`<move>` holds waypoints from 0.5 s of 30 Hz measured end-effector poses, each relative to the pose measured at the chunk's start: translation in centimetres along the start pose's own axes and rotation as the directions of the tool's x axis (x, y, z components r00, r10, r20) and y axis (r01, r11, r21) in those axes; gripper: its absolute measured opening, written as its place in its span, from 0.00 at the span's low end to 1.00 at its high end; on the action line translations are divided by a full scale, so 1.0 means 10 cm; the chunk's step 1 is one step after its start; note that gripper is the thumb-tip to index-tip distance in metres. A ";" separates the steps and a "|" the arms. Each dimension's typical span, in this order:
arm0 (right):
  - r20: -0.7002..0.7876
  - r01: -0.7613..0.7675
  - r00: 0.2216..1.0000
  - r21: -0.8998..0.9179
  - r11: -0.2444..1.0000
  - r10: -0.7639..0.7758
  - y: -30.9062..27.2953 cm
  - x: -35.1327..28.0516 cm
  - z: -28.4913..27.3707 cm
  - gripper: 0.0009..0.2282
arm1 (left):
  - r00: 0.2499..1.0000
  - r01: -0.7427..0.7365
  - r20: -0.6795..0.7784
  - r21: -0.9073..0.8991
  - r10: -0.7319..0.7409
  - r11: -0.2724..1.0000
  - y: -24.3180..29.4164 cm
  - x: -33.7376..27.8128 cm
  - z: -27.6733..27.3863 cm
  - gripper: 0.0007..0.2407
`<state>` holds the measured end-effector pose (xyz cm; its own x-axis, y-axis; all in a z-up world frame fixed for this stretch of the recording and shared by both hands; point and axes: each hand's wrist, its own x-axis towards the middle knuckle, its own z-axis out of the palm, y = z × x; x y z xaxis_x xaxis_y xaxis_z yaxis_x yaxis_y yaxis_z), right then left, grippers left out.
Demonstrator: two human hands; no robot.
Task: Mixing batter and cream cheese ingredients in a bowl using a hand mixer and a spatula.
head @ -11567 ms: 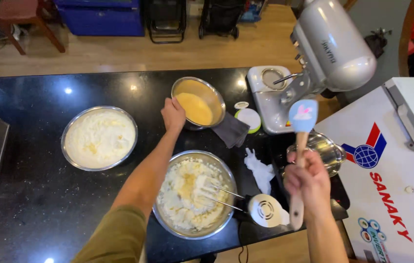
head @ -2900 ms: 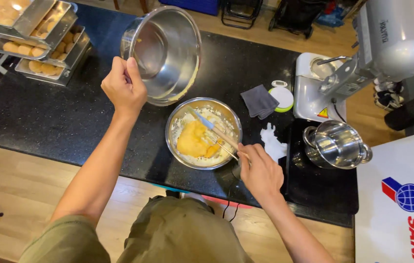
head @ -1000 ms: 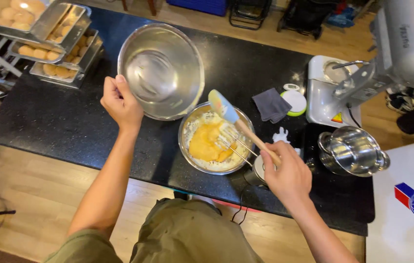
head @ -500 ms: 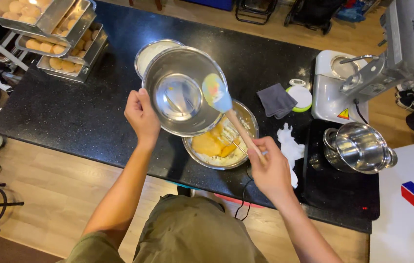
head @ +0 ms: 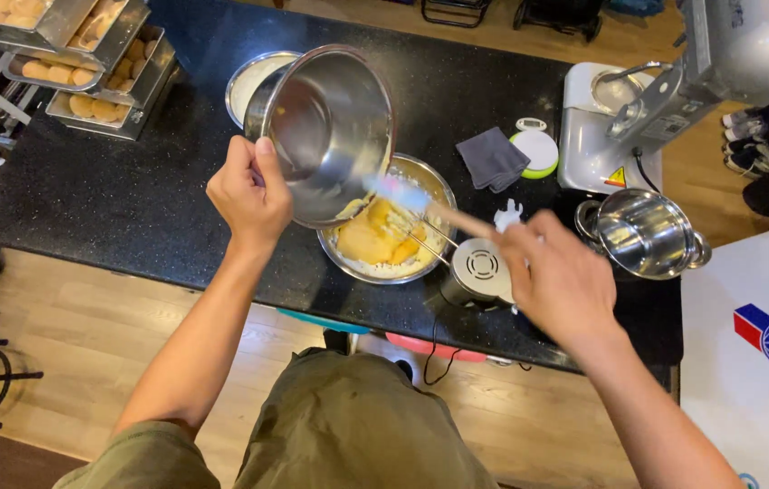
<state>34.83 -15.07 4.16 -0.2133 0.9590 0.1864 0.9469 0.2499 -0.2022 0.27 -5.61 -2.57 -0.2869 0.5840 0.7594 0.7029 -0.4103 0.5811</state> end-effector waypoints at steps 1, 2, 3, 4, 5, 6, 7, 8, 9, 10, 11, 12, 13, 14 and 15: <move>0.000 -0.003 1.000 0.003 1.000 0.003 -0.01 0.05 0.00 0.04 | 1.000 -0.002 0.004 0.001 0.002 1.000 0.05 -0.01 -0.01 0.15; -0.057 -0.013 0.998 0.026 1.000 0.015 -0.02 0.11 0.00 0.05 | 0.998 -0.066 0.022 0.005 0.066 0.998 0.09 -0.02 -0.03 0.15; -0.114 -0.023 0.993 0.050 0.998 0.028 -0.02 0.18 0.00 0.05 | 0.991 -0.130 0.041 0.008 0.130 0.991 0.14 -0.02 -0.04 0.15; -0.116 -0.026 0.993 0.053 0.998 0.031 0.02 0.17 0.10 0.05 | 0.990 -0.134 0.043 0.007 0.134 0.991 0.16 -0.03 -0.04 0.15; -0.110 -0.016 0.993 0.123 0.992 0.030 0.07 0.17 0.20 0.06 | 0.976 -0.217 0.036 0.007 0.217 0.976 0.18 -0.03 -0.04 0.14; -0.106 -0.011 0.994 0.190 0.982 0.032 0.12 0.17 0.29 0.07 | 0.953 -0.300 0.030 0.002 0.300 0.954 0.20 -0.03 -0.03 0.14; -0.110 -0.018 0.993 0.190 0.982 0.039 0.19 0.13 0.53 0.07 | 0.952 -0.305 0.032 -0.005 0.305 0.952 0.23 -0.03 -0.01 0.14; 0.107 -0.071 0.994 0.498 0.864 0.020 0.26 0.08 0.76 0.06 | 0.946 -0.322 0.028 -0.012 0.322 0.947 0.26 -0.03 0.01 0.13; 0.297 -0.181 0.952 0.736 0.653 -0.071 0.31 0.03 1.00 0.05 | 0.941 -0.338 0.024 -0.020 0.338 0.941 0.28 -0.02 0.02 0.13; 0.293 -0.186 0.954 0.733 0.655 -0.057 0.23 -0.04 0.91 0.05 | 0.940 -0.341 0.025 -0.033 0.342 0.940 0.29 -0.02 0.05 0.13; 0.514 -0.459 0.858 0.767 0.448 -0.001 0.13 -0.10 0.82 0.05 | 0.945 -0.324 0.043 -0.029 0.325 0.946 0.29 -0.02 0.07 0.13; 0.707 -0.691 0.707 0.694 0.204 -0.012 0.03 -0.15 0.73 0.06 | 0.950 -0.306 0.062 -0.022 0.307 0.952 0.27 0.00 0.07 0.13; 0.706 -0.691 0.708 0.694 0.201 -0.002 0.02 -0.22 0.72 0.06 | 0.949 -0.307 0.063 -0.032 0.309 0.951 0.21 0.01 0.08 0.13; 0.669 -0.661 0.743 0.730 0.170 0.019 0.01 -0.28 0.71 0.06 | 0.964 -0.258 0.052 -0.043 0.260 0.965 0.15 0.02 0.08 0.14; 0.630 -0.628 0.776 0.765 0.140 0.041 0.00 -0.34 0.70 0.07 | 0.977 -0.209 0.042 -0.053 0.211 0.976 0.07 0.04 0.08 0.14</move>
<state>33.87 -17.45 -3.19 -0.2781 0.8382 -0.4691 0.0826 -0.4656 -0.8811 1.22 -5.09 -2.11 -0.1046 0.5129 0.8521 0.7115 -0.5600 0.4244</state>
